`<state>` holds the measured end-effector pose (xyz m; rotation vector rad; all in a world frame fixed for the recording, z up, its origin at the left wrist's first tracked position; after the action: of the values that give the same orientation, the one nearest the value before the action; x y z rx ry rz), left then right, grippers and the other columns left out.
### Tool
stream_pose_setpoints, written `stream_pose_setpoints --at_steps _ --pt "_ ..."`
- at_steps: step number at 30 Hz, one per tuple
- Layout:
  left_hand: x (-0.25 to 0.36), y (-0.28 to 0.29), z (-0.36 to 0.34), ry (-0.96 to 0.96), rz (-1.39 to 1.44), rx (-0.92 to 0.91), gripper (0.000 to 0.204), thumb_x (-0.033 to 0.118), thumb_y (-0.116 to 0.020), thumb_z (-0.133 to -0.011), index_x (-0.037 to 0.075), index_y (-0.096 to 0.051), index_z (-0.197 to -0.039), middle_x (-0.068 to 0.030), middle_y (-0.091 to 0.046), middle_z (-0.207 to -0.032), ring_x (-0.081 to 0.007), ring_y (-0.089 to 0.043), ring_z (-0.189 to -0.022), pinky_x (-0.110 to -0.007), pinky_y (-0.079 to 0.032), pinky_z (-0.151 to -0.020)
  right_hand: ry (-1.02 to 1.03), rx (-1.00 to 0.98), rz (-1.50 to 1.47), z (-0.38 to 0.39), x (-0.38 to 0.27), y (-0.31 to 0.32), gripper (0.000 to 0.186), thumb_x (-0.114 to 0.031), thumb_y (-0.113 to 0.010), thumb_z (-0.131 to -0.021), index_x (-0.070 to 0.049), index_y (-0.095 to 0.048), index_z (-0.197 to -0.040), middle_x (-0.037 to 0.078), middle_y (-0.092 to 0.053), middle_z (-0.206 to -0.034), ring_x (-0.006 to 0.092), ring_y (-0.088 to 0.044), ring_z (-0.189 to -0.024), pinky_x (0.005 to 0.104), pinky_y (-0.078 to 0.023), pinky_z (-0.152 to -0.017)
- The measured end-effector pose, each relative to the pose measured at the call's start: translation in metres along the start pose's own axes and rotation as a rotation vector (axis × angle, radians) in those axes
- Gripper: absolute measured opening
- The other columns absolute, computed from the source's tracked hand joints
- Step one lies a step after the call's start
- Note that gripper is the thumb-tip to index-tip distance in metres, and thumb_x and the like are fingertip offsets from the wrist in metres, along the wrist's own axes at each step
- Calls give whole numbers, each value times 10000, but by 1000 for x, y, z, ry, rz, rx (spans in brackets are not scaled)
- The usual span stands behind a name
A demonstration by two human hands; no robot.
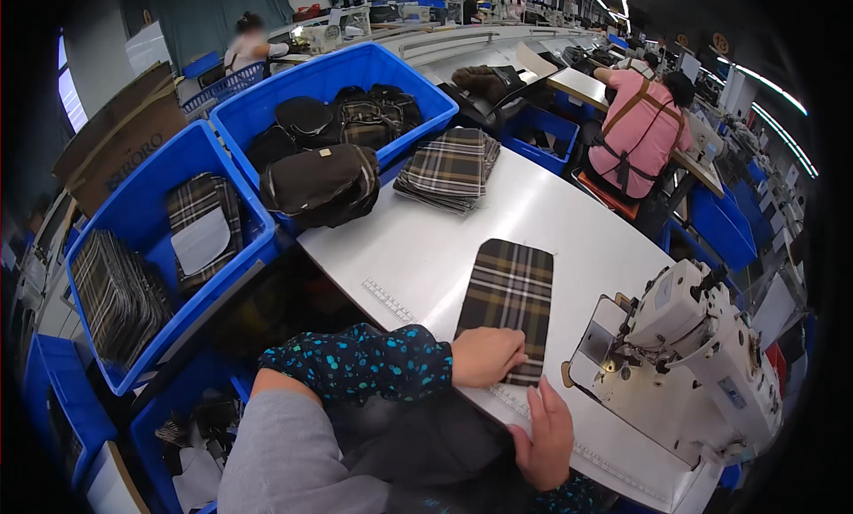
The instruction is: Sewing and assembling components of leather bags using an industrial sewing machine.
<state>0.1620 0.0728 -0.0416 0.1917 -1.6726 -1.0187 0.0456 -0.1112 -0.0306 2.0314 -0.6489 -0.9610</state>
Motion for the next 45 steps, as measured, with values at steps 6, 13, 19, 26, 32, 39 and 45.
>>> stream_pose_setpoints --at_steps 6,13,19,26,32,39,45 --pt "0 80 51 -178 -218 459 319 148 -735 -870 60 -590 -1141 -146 -627 -1141 -354 -603 -1049 -437 -513 -868 -10 -107 188 -15 -8 -17 596 -434 -748 -849 25 -637 -1212 195 -611 -1365 371 -546 -1301 612 -328 -1137" --pt "-70 223 167 347 -1026 1001 442 138 -829 -736 57 -680 -1144 -121 -601 -1319 -368 -514 -1273 -474 -421 -1043 -117 -32 343 5 28 1 397 -264 -745 -869 6 -630 -1137 173 -646 -1306 351 -576 -1258 610 -324 -1157" --pt "-111 295 180 74 -435 1276 116 123 -727 -931 24 -685 -975 -62 -684 -937 -164 -652 -892 -277 -489 -778 -27 -73 337 -11 40 9 291 -141 -681 -908 -23 -634 -1170 142 -658 -1320 344 -587 -1242 577 -319 -1152" --pt "10 317 173 -446 -60 1449 137 131 -677 -1008 6 -675 -1064 15 -649 -945 -42 -581 -864 -177 -465 -788 -146 -84 425 -15 45 -3 457 -304 -710 -913 -14 -619 -1255 158 -603 -1407 357 -542 -1306 563 -316 -1153" --pt "109 214 173 -143 157 713 347 72 -780 -860 -13 -650 -1170 32 -613 -946 -54 -586 -865 -176 -449 -786 -41 -130 275 -39 64 27 466 -216 -703 -911 -59 -595 -1336 121 -566 -1453 330 -497 -1360 532 -332 -1158" --pt "103 70 125 286 705 -413 363 -5 -778 -888 7 -595 -1201 2 -676 -841 -31 -606 -799 -192 -473 -704 204 -196 -702 -31 -29 53 272 -245 -751 -911 -39 -712 -1084 105 -664 -1100 291 -617 -1018 382 -482 -903" --pt "99 36 122 194 784 -665 428 21 -802 -877 41 -483 -1162 -38 -712 -893 -62 -648 -835 -221 -514 -748 -11 -610 -1186 -14 -56 39 320 -295 -779 -888 -28 -642 -775 67 -597 -826 240 -582 -826 360 -471 -733"
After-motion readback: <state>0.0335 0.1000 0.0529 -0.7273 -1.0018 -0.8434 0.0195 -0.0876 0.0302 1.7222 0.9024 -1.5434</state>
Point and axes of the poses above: each hand's wrist, its own z-axis away from the middle knuckle, its own y-axis out of the back of the hand, x = y × z, the point moved 3 cm from there along -z, towards the middle knuckle
